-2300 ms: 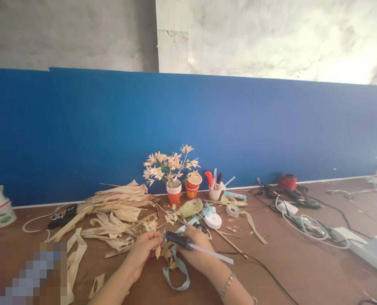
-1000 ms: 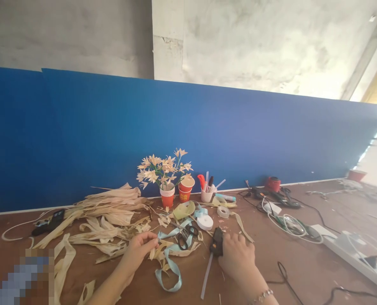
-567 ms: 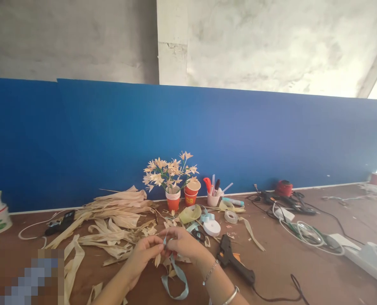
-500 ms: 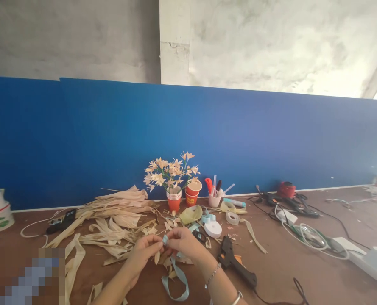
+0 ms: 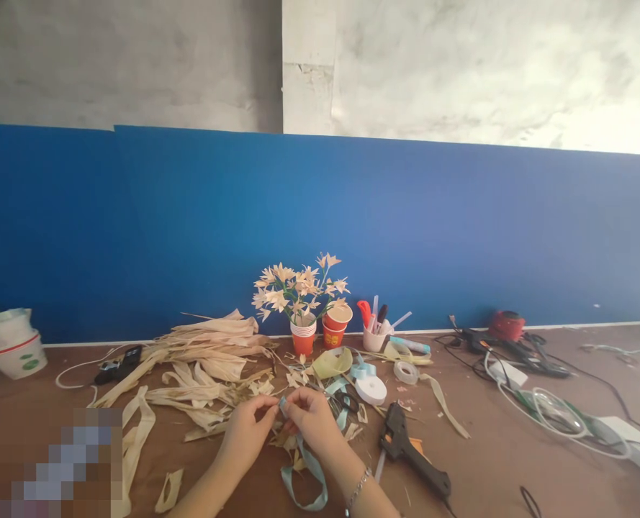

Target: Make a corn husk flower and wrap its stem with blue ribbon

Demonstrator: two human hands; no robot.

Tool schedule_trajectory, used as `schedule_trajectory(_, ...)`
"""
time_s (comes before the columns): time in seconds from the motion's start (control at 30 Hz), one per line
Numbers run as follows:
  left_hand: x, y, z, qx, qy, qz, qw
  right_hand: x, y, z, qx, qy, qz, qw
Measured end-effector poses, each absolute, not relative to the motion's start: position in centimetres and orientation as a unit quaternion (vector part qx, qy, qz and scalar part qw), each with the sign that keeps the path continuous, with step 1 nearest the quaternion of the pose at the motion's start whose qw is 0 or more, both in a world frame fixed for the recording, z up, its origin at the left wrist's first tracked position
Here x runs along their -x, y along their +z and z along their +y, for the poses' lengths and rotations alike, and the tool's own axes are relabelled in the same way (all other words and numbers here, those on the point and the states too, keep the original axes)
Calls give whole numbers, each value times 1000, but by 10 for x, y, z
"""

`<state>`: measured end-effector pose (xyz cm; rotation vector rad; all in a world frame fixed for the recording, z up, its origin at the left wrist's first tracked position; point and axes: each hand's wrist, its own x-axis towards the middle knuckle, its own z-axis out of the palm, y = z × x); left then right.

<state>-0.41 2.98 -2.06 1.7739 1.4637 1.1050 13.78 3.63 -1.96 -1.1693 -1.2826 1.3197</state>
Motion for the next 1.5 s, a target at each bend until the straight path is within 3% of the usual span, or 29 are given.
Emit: schedule_trajectory(1.5,-3,-18,24,-639,455,577,226,-125,-21,27,492,460,-520,525)
